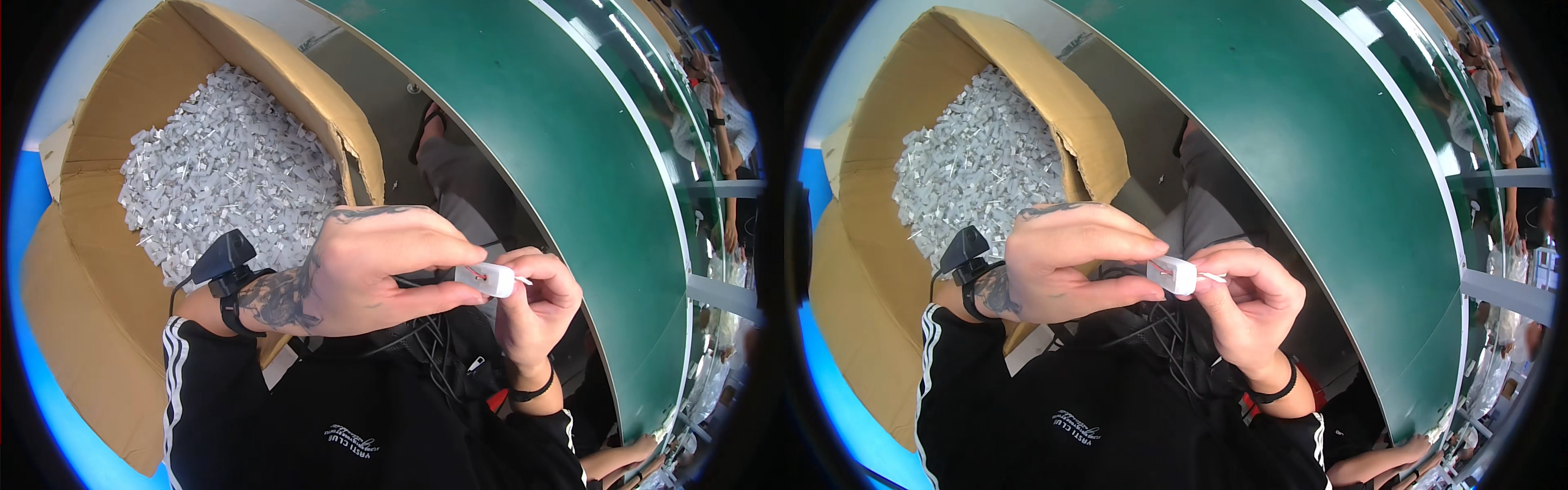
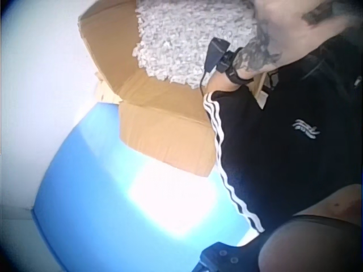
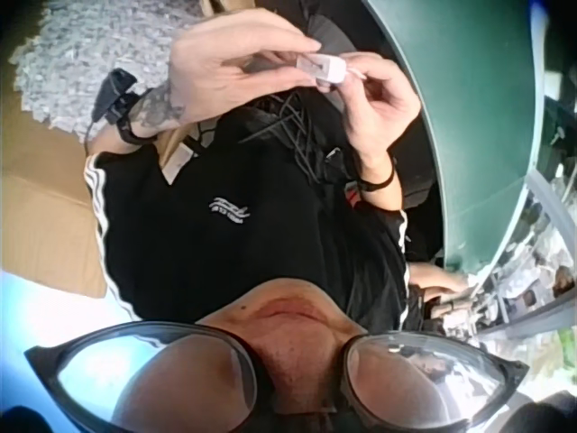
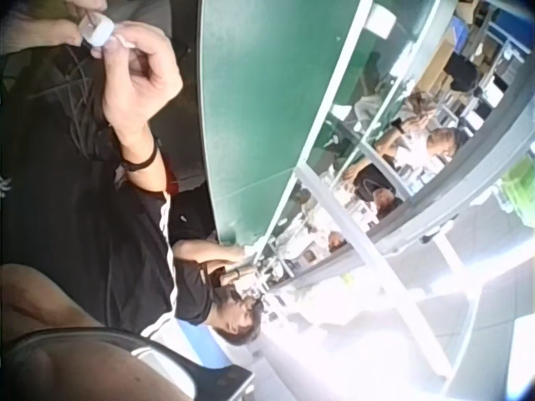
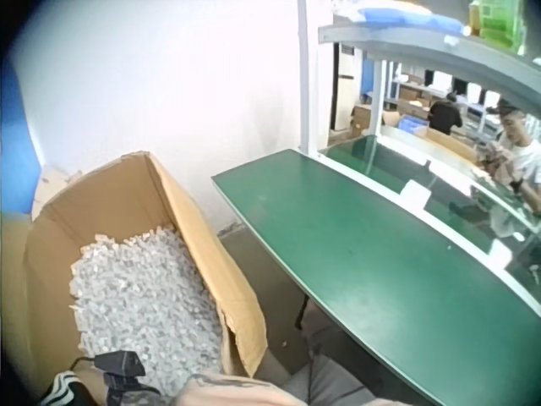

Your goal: Assembling components of a personal care or hygiene product, specifically inserting small metal parts into plastic housings.

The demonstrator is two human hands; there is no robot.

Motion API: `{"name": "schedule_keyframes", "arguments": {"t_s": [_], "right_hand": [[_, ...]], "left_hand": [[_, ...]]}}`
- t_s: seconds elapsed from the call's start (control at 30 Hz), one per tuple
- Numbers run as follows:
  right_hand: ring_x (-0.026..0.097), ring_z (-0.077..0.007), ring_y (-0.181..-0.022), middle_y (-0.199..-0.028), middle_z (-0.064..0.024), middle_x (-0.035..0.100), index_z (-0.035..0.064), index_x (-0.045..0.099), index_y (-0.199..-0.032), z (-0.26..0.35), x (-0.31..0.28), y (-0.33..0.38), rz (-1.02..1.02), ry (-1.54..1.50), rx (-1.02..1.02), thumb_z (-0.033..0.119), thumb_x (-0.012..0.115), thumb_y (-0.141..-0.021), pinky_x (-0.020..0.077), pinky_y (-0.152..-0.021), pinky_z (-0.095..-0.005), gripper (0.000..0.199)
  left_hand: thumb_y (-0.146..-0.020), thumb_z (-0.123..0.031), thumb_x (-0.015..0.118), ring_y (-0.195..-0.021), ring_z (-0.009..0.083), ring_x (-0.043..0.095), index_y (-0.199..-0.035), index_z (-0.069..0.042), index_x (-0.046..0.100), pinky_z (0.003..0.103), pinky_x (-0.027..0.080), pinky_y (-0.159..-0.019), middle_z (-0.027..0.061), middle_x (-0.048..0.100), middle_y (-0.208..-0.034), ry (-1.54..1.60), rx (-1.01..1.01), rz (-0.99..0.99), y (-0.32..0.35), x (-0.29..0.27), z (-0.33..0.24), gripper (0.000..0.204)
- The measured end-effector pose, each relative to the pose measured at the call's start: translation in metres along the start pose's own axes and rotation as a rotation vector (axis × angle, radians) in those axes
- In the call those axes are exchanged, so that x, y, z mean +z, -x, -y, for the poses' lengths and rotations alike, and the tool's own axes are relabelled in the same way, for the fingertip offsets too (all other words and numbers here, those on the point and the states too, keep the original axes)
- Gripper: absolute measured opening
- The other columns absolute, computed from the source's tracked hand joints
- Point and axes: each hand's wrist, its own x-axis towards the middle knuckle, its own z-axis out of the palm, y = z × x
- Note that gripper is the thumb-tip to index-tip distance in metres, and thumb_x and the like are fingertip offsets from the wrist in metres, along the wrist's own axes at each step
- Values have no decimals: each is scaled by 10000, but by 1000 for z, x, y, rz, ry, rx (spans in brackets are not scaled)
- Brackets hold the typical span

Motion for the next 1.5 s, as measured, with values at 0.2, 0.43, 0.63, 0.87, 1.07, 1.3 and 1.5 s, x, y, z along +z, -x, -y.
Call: {"name": "schedule_keyframes", "arguments": {"t_s": [0.2, 0.43, 0.63, 0.87, 1.07, 1.3, 1.5], "right_hand": [[626, -157, -692, -827, -161, 658, -61, 640, -877, 0, -4, 2, 0, 223, -132, -58, 686, -783, 505, -605, -246, 104], [628, -165, -661, -782, -149, 660, -59, 644, -851, 7, 1, 0, 13, 531, -260, -58, 711, -749, 497, -575, -246, 123], [630, -170, -728, -844, -154, 661, -64, 642, -881, 1, -2, 12, -86, -84, 90, 6, 727, -777, 500, -637, -253, 152], [599, -135, -706, -832, -137, 650, -48, 647, -886, -4, -9, 17, -12, 47, 17, 30, 725, -790, 467, -626, -233, 147], [570, -118, -678, -812, -120, 643, -38, 634, -873, -10, 0, 23, -114, -15, -5, 30, 718, -796, 424, -588, -215, 133], [576, -132, -682, -810, -126, 645, -38, 618, -894, -5, 3, 24, -128, -32, 49, 40, 721, -797, 435, -607, -224, 162], [589, -153, -702, -818, -134, 649, -40, 618, -896, -6, 3, 25, -99, -9, 43, 38, 712, -802, 446, -617, -235, 154]], "left_hand": [[-719, 7, 775, -690, 158, 643, -922, 4, 693, 250, 513, -573, 91, 648, -874, 1, -46, 79, 4, 0, 4, 219], [-630, -65, 791, -700, 197, 640, -913, -59, 692, 280, 525, -587, 55, 634, -850, -283, 170, 58, 9, 4, -3, 300], [-644, -133, 859, -741, 201, 658, -960, 1, 695, 279, 522, -648, 116, 661, -917, -7, 20, -16, -2, 11, -1, 379], [-694, -9, 804, -724, 147, 649, -985, 22, 696, 233, 510, -599, 95, 642, -894, 216, -33, -29, 4, 19, 2, 311], [-704, 11, 789, -712, 131, 648, -982, 12, 702, 229, 516, -594, 93, 641, -902, 298, -125, 6, 5, 21, 1, 291], [-703, -1, 798, -767, 166, 657, -1023, -5, 689, 243, 527, -649, 100, 650, -941, 242, -58, -19, 8, 19, 4, 338], [-701, -7, 804, -785, 182, 657, -1006, -11, 687, 253, 530, -667, 114, 647, -990, 186, 67, 20, 14, 21, 10, 327]]}}
